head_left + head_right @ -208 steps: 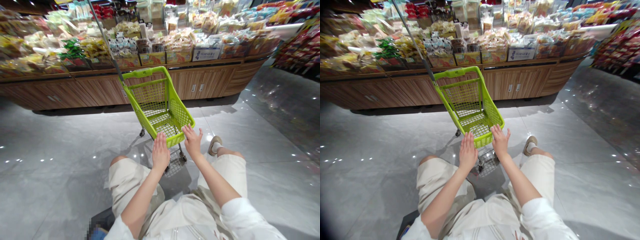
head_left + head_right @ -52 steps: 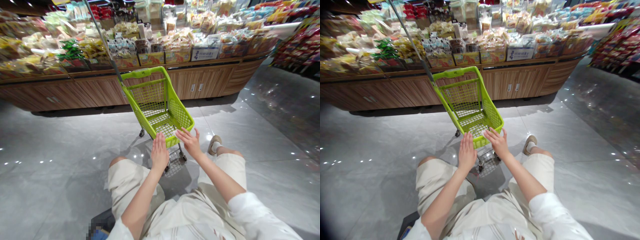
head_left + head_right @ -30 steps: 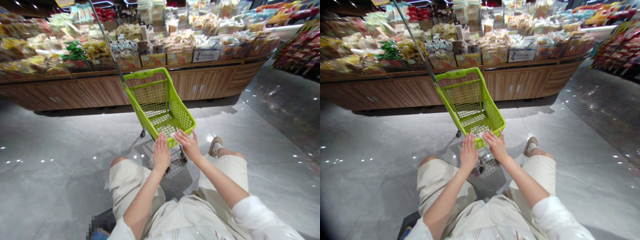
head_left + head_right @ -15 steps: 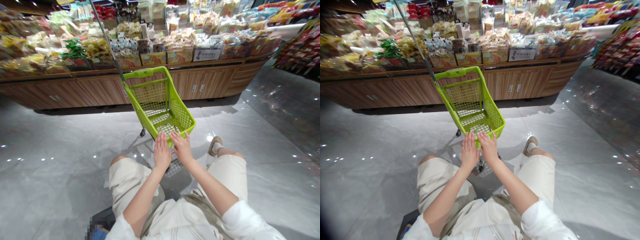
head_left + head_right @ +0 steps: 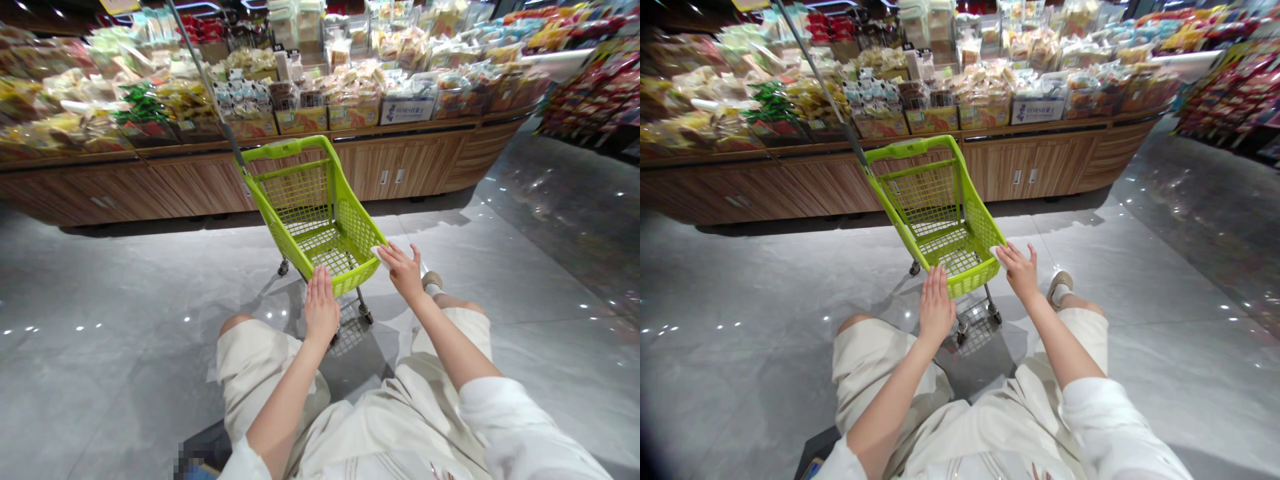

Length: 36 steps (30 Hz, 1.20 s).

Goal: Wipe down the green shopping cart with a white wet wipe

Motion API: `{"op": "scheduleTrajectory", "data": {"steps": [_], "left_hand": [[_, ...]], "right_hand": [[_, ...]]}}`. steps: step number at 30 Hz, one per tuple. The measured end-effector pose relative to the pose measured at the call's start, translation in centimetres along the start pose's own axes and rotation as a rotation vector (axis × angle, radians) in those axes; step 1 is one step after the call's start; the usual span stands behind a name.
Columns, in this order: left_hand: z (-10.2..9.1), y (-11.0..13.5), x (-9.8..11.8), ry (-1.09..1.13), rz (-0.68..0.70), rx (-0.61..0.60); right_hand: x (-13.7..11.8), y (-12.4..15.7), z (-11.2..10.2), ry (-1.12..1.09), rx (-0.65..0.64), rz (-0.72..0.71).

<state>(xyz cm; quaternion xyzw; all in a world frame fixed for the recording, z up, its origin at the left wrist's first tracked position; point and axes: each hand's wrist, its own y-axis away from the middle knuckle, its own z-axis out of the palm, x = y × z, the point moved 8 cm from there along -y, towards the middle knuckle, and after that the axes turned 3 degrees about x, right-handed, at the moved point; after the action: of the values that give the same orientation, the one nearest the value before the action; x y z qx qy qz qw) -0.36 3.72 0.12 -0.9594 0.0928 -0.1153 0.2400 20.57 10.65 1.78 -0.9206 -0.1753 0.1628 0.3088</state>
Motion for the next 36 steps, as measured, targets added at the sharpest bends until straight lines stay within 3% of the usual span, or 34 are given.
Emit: {"op": "scheduleTrajectory", "data": {"steps": [2, 7, 10, 13, 16, 20, 23, 29, 36], "left_hand": [[0.0, -0.1, 0.2, 0.005, -0.016, 0.001], [0.1, -0.1, 0.4, 0.024, -0.012, 0.016], [0.1, 0.1, 0.0, 0.017, -0.013, 0.02], [0.0, 0.3, -0.2, 0.004, -0.008, 0.005], [-0.2, 0.4, -0.2, 0.002, -0.005, 0.003], [-0.2, 0.4, -0.2, 0.006, -0.018, 0.006], [-0.1, 0.4, -0.2, 0.008, -0.01, 0.009], [-0.2, 0.5, -0.2, 0.04, -0.024, 0.048], [-0.6, 1.2, -0.6, 0.106, -0.088, 0.129]], "right_hand": [[-2.0, 0.1, 0.4, -0.031, 0.009, 0.038], [-12.6, 1.1, 2.3, -0.169, -0.055, -0.116], [-14.4, 1.5, 2.4, -0.21, -0.07, -0.174], [-12.3, 1.6, 1.9, -0.2, -0.069, -0.29], [-8.2, 1.6, 1.2, -0.144, -0.065, -0.353], [-2.3, 0.8, 0.4, -0.035, -0.053, -0.293], [0.8, 0.0, 0.0, 0.009, -0.062, -0.238], [1.9, -0.3, -0.1, -0.029, -0.065, -0.19], [0.3, 2.1, -1.2, -0.092, -0.007, -0.113]]}}
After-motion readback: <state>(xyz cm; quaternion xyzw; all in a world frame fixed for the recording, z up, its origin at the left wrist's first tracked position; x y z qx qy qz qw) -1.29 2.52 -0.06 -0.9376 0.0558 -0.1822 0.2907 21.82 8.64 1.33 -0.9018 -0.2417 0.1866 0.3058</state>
